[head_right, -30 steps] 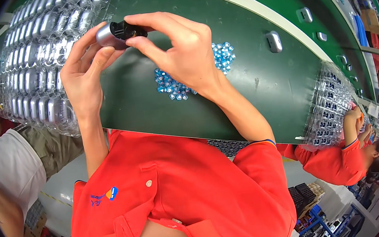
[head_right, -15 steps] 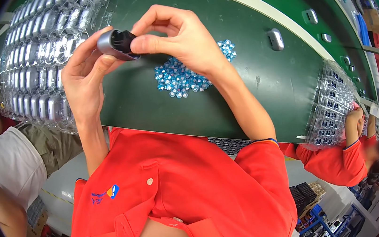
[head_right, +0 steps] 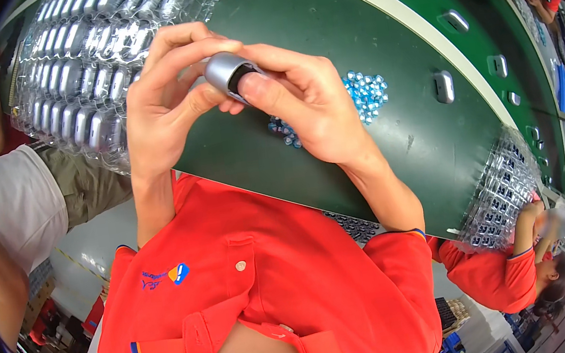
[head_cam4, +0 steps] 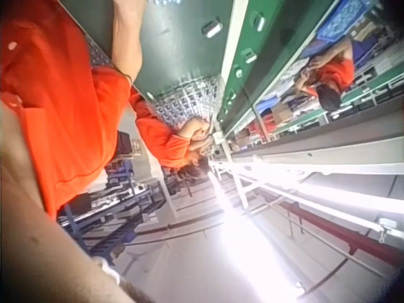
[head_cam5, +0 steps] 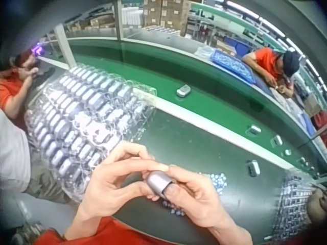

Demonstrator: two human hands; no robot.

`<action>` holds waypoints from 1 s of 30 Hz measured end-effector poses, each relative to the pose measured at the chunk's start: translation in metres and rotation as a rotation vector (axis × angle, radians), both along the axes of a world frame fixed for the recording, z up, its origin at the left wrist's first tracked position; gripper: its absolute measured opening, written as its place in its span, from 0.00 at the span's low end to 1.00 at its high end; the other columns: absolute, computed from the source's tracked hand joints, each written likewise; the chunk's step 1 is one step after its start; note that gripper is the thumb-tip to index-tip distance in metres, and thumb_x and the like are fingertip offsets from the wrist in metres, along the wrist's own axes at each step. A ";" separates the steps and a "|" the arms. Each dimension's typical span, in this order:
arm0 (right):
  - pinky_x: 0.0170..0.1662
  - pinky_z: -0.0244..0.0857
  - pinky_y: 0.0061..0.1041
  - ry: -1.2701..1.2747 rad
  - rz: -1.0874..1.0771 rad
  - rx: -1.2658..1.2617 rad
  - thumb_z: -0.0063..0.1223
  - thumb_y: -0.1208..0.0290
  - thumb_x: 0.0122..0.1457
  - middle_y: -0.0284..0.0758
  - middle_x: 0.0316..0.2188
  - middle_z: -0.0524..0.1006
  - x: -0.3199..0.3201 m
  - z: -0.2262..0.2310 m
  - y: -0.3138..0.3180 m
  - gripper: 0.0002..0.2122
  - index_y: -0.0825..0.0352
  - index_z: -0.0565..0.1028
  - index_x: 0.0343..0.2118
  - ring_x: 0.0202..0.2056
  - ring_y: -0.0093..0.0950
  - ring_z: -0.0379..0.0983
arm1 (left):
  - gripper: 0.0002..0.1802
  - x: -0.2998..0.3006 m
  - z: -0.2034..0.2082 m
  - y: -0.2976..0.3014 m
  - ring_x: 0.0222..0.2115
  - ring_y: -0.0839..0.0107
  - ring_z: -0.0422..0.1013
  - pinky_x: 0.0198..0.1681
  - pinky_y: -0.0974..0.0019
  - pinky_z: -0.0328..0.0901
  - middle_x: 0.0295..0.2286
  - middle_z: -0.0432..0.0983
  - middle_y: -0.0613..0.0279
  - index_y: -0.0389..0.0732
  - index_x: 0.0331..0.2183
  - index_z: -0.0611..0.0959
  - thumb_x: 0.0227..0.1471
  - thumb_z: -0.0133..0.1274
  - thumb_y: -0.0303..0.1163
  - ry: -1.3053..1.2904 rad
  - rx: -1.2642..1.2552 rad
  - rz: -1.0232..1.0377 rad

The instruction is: Picking small blue electronic components and inserting them into silver cylindrical housings on an assembly line.

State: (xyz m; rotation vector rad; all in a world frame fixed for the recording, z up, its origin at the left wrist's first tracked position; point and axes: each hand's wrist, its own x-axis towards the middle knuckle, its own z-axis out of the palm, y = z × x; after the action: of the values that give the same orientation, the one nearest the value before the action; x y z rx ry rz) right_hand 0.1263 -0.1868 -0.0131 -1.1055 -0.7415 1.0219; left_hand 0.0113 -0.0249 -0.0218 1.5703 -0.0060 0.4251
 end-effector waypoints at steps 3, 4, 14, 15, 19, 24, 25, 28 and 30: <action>0.44 0.67 0.27 -0.061 -0.004 0.025 0.49 0.61 0.66 0.42 0.44 0.74 0.000 -0.002 0.005 0.25 0.80 0.67 0.55 0.38 0.27 0.71 | 0.21 0.000 0.004 0.000 0.42 0.66 0.71 0.38 0.67 0.73 0.45 0.64 0.56 0.30 0.47 0.79 0.48 0.58 0.15 0.004 -0.100 0.005; 0.44 0.67 0.27 -0.062 -0.002 0.022 0.49 0.61 0.66 0.42 0.44 0.74 -0.001 -0.004 0.003 0.25 0.80 0.67 0.55 0.38 0.27 0.71 | 0.21 -0.002 0.004 -0.001 0.42 0.66 0.71 0.38 0.67 0.73 0.45 0.64 0.56 0.30 0.47 0.79 0.48 0.58 0.15 0.002 -0.103 0.008; 0.48 0.65 0.31 -0.872 -0.610 -0.284 0.49 0.65 0.64 0.43 0.39 0.74 0.191 -0.073 0.023 0.16 0.70 0.69 0.51 0.43 0.37 0.71 | 0.22 -0.018 0.027 0.088 0.35 0.69 0.75 0.39 0.67 0.69 0.37 0.80 0.57 0.44 0.52 0.78 0.55 0.58 0.31 0.284 0.680 0.548; 0.53 0.63 0.37 -1.079 -0.702 -0.351 0.48 0.68 0.63 0.49 0.43 0.73 0.214 -0.082 0.025 0.16 0.70 0.70 0.51 0.49 0.47 0.68 | 0.22 -0.025 0.020 0.119 0.35 0.67 0.75 0.38 0.66 0.69 0.37 0.80 0.55 0.44 0.53 0.78 0.56 0.57 0.33 0.358 0.859 0.646; 0.52 0.63 0.36 -1.428 -0.640 -0.393 0.48 0.67 0.63 0.48 0.44 0.74 0.254 -0.093 -0.002 0.15 0.70 0.73 0.48 0.48 0.46 0.69 | 0.25 -0.051 -0.013 0.238 0.32 0.59 0.76 0.37 0.59 0.69 0.38 0.79 0.49 0.47 0.55 0.74 0.58 0.55 0.40 0.587 1.279 0.723; 0.51 0.65 0.34 -1.517 -0.665 -0.412 0.46 0.64 0.65 0.48 0.42 0.76 0.211 -0.071 -0.030 0.15 0.69 0.75 0.46 0.45 0.45 0.72 | 0.26 -0.019 -0.019 0.253 0.34 0.58 0.76 0.39 0.59 0.68 0.36 0.80 0.51 0.48 0.56 0.73 0.58 0.55 0.42 0.831 1.294 0.615; 0.50 0.66 0.34 -1.542 -0.729 -0.345 0.46 0.64 0.65 0.48 0.40 0.77 0.194 -0.065 -0.036 0.15 0.69 0.76 0.46 0.44 0.45 0.73 | 0.26 -0.013 -0.019 0.253 0.34 0.58 0.77 0.40 0.60 0.69 0.35 0.80 0.52 0.48 0.56 0.73 0.57 0.55 0.42 0.856 1.311 0.623; 0.49 0.67 0.29 -1.592 -0.523 -0.324 0.59 0.68 0.58 0.37 0.40 0.78 0.136 -0.058 -0.044 0.12 0.65 0.78 0.42 0.42 0.35 0.74 | 0.26 -0.023 -0.015 0.255 0.35 0.58 0.77 0.41 0.61 0.69 0.34 0.80 0.54 0.49 0.56 0.74 0.57 0.56 0.43 0.951 1.343 0.681; 0.50 0.67 0.30 -1.433 -0.388 -0.344 0.61 0.70 0.55 0.37 0.41 0.79 0.101 -0.050 -0.050 0.10 0.64 0.80 0.39 0.44 0.37 0.74 | 0.25 -0.031 -0.012 0.268 0.36 0.64 0.77 0.42 0.63 0.68 0.35 0.80 0.56 0.50 0.56 0.75 0.57 0.56 0.43 0.871 1.333 0.717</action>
State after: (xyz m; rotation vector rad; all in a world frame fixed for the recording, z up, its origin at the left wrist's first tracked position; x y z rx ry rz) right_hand 0.2269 -0.2371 -0.0629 -2.1810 -1.3849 -0.1527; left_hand -0.0199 0.2429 -0.0340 2.9615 1.1856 0.2189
